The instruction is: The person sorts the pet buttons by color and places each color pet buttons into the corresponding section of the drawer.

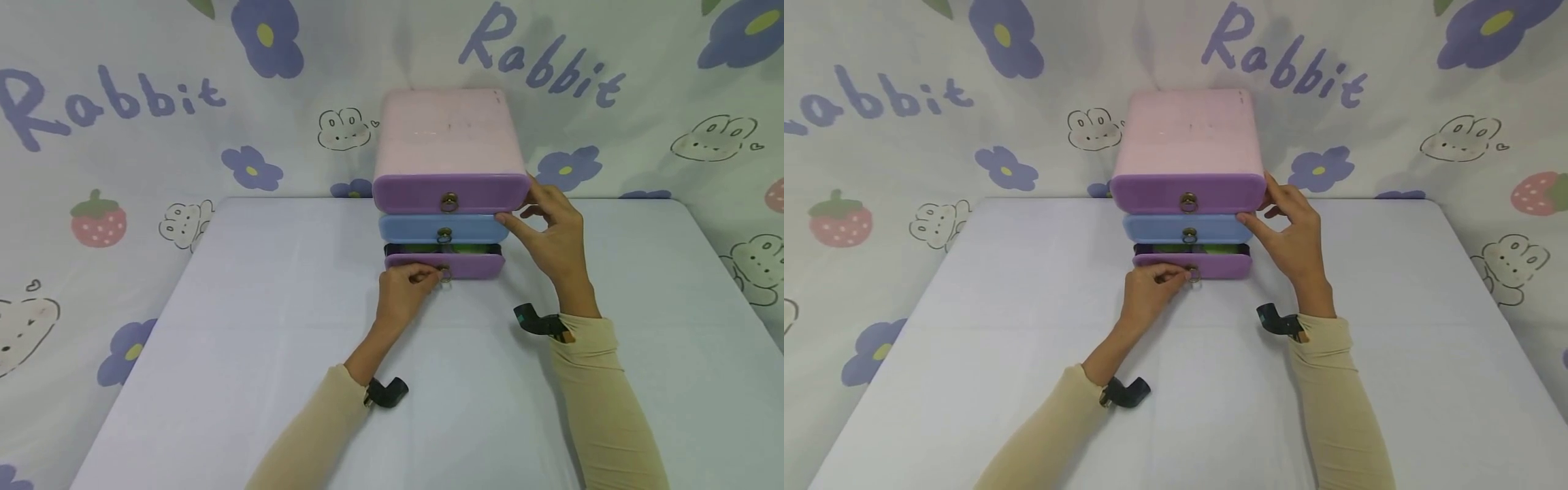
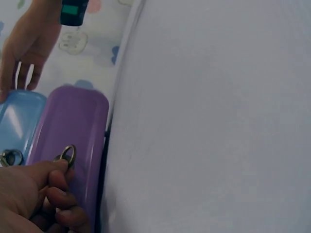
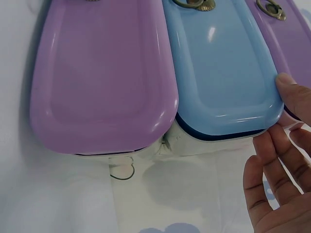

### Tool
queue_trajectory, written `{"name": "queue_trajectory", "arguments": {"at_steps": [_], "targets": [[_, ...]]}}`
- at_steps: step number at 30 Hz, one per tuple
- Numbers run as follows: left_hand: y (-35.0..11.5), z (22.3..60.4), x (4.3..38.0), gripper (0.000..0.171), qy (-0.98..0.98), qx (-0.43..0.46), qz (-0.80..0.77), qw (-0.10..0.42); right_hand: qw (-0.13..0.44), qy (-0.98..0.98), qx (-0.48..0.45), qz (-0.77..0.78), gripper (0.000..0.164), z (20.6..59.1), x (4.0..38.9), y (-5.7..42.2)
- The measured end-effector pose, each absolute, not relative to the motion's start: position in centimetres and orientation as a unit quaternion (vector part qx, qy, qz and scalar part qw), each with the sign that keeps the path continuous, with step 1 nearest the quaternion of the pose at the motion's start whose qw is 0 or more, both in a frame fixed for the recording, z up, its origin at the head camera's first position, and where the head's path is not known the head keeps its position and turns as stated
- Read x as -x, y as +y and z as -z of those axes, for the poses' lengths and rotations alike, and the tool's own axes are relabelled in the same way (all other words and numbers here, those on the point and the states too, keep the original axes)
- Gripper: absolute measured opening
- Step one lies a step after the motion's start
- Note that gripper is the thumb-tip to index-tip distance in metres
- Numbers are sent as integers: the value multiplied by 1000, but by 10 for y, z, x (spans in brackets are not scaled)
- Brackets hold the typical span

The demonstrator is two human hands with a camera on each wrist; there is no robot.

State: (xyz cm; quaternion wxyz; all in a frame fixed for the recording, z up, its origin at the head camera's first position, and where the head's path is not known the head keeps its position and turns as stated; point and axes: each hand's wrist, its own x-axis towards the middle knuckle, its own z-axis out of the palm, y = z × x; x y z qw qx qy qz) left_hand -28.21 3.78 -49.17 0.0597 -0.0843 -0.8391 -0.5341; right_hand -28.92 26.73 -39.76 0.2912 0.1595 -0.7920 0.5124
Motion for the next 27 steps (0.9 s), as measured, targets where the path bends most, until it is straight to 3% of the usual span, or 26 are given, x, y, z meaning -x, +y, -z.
{"name": "queue_trajectory", "arguments": {"at_steps": [27], "targets": [[41,490,307,14,-849,79,517,69,295,-784,-169,-520,70,399,291,268]]}}
